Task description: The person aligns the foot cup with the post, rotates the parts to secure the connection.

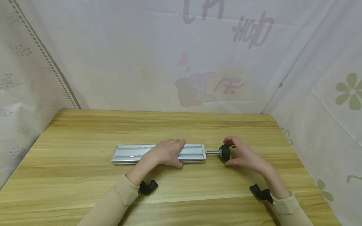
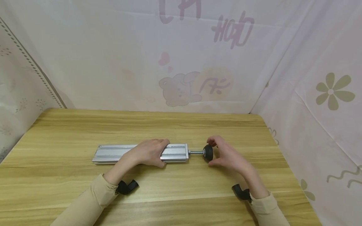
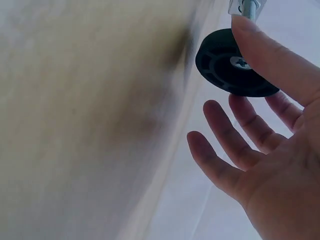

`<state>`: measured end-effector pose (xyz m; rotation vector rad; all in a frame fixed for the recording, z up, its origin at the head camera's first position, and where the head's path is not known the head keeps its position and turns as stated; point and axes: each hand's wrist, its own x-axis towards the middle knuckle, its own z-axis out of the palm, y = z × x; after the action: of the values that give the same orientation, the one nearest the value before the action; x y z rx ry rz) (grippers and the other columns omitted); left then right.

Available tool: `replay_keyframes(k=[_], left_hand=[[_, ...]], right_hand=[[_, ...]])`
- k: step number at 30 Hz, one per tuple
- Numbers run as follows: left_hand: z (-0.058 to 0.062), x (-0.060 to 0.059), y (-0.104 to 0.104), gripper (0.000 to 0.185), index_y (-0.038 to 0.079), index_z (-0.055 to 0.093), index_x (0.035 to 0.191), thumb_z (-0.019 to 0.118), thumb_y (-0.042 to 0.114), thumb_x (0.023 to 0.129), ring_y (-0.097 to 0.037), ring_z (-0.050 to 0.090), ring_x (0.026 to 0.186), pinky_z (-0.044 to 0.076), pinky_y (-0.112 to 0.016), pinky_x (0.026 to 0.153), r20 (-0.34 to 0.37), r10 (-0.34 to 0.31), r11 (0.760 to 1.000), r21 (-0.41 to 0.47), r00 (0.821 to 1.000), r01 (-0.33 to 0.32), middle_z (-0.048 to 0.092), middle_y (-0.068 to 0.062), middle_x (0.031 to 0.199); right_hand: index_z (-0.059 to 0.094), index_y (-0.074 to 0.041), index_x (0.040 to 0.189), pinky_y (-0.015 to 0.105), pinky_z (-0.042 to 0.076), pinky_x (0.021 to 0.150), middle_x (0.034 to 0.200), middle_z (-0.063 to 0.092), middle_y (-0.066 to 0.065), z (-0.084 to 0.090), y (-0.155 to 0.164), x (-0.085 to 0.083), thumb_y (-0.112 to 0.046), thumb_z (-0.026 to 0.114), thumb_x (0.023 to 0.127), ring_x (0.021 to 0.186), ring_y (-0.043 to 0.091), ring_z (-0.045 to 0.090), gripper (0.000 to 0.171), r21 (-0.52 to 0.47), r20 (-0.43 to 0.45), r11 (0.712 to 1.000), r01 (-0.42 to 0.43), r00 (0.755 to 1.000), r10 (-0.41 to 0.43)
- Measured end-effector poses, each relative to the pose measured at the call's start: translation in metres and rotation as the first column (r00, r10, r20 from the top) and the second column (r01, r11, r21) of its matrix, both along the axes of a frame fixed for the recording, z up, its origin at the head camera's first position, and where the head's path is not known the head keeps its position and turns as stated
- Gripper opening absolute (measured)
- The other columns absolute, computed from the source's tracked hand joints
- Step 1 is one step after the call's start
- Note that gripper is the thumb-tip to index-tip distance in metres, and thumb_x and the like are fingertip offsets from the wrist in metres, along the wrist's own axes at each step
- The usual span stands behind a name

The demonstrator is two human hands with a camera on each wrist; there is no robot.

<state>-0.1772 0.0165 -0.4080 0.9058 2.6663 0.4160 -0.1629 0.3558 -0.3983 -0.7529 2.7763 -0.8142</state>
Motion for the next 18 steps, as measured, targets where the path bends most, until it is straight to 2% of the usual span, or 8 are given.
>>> replay_keyframes(k=[5,10,14,18], left_hand=[[0.001,-0.001,0.0,0.056,0.013,0.054,0.114,0.085,0.035,0.073,-0.016,0.058,0.084,0.053,-0.037,0.083,-0.007,-0.001,1.0,0.007,1.0,0.001,0.065,0.001,0.098],[0.001,-0.001,0.0,0.057,0.012,0.054,0.115,0.085,0.035,0.072,-0.017,0.059,0.084,0.053,-0.038,0.082,-0.012,-0.002,1.0,0.012,1.0,0.002,0.066,0.0,0.098],[0.0,0.0,0.0,0.057,0.012,0.054,0.114,0.084,0.035,0.072,-0.016,0.059,0.082,0.052,-0.037,0.08,-0.011,-0.001,1.0,0.015,1.0,0.001,0.065,0.0,0.096],[0.0,0.0,0.0,0.057,0.012,0.054,0.114,0.084,0.035,0.072,-0.016,0.058,0.081,0.052,-0.037,0.079,-0.006,0.0,1.0,0.02,1.0,0.0,0.064,0.001,0.094]], right_hand=[[0.05,-0.009,0.133,0.055,0.05,0.104,0.129,0.062,0.01,0.0,0.002,0.0,-0.017,0.091,0.075,0.122,0.033,0.061,0.071,-0.004,0.013,1.0,0.008,1.0,-0.008],[0.05,-0.011,0.136,0.054,0.05,0.102,0.13,0.063,0.006,0.002,0.007,0.0,-0.025,0.081,0.088,0.123,0.029,0.061,0.058,-0.035,0.084,0.999,-0.008,0.996,0.011],[0.047,-0.013,0.139,0.044,0.055,0.096,0.129,0.066,0.007,0.003,0.01,0.0,-0.031,0.069,0.098,0.122,0.028,0.063,0.05,-0.032,0.132,0.999,-0.022,0.991,0.026],[0.046,-0.014,0.141,0.032,0.056,0.091,0.128,0.067,0.01,0.004,0.011,-0.001,-0.034,0.062,0.102,0.122,0.028,0.064,0.047,-0.026,0.178,0.999,-0.021,0.984,0.026]])
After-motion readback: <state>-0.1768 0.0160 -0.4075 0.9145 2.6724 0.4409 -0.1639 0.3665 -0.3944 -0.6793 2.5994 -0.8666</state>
